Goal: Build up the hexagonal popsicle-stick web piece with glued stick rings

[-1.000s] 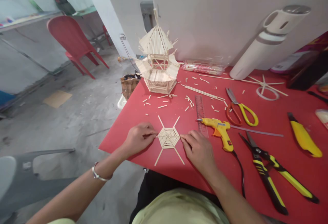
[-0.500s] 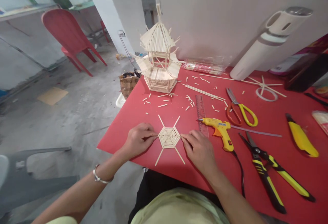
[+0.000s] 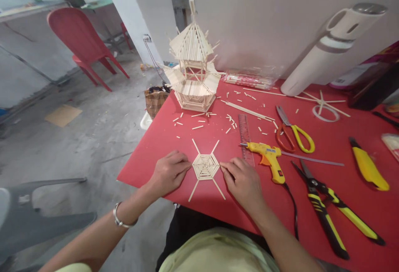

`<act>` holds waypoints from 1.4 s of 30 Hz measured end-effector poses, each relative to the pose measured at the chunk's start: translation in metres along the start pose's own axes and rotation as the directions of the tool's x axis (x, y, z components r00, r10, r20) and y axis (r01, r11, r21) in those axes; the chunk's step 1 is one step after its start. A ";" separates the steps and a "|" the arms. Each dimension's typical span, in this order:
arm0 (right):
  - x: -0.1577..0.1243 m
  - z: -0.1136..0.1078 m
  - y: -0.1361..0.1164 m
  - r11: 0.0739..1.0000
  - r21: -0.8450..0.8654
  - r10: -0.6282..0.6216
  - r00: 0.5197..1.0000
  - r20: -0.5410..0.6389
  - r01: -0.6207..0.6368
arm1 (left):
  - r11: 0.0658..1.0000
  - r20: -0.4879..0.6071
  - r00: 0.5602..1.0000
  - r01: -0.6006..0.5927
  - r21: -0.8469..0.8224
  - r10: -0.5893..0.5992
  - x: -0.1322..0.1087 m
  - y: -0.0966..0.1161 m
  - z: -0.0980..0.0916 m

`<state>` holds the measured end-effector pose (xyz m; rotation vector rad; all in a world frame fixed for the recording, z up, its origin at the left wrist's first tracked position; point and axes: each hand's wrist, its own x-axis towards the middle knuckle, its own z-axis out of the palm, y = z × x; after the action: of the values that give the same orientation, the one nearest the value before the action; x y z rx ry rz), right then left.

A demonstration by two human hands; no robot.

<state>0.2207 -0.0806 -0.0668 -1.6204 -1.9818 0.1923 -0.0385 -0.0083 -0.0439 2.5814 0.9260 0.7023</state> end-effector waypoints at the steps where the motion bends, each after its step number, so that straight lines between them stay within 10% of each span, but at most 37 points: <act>1: 0.000 0.000 0.000 1.000 0.001 0.001 1.000 0.003 -0.001 | 1.000 0.002 1.000 -0.005 0.007 0.005 0.000 0.001 -0.001; 8: -0.001 0.001 0.002 1.000 -0.009 -0.010 1.000 -0.002 0.010 | 0.999 0.009 0.999 0.039 -0.020 -0.039 -0.002 -0.002 0.002; 13: 0.000 0.000 0.001 1.000 -0.002 -0.008 1.000 -0.007 0.008 | 0.950 0.036 0.961 0.277 -0.145 -0.274 0.008 -0.001 0.000; 18: 0.000 0.000 0.001 1.000 0.001 0.004 1.000 0.001 -0.004 | 0.768 0.341 0.771 0.615 -0.178 -0.538 0.041 0.000 -0.017; 25: -0.001 0.001 0.001 1.000 0.020 0.009 1.000 0.005 -0.009 | 0.586 0.674 0.570 0.773 -0.245 -0.469 0.071 -0.003 -0.024; 42: 0.000 0.002 0.003 0.999 0.036 0.001 1.000 0.003 -0.001 | 0.541 0.546 0.614 0.781 -0.312 -0.570 0.061 0.000 -0.014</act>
<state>0.2221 -0.0792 -0.0698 -1.5988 -1.9685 0.2298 -0.0047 0.0335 -0.0112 1.5461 1.2753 0.1476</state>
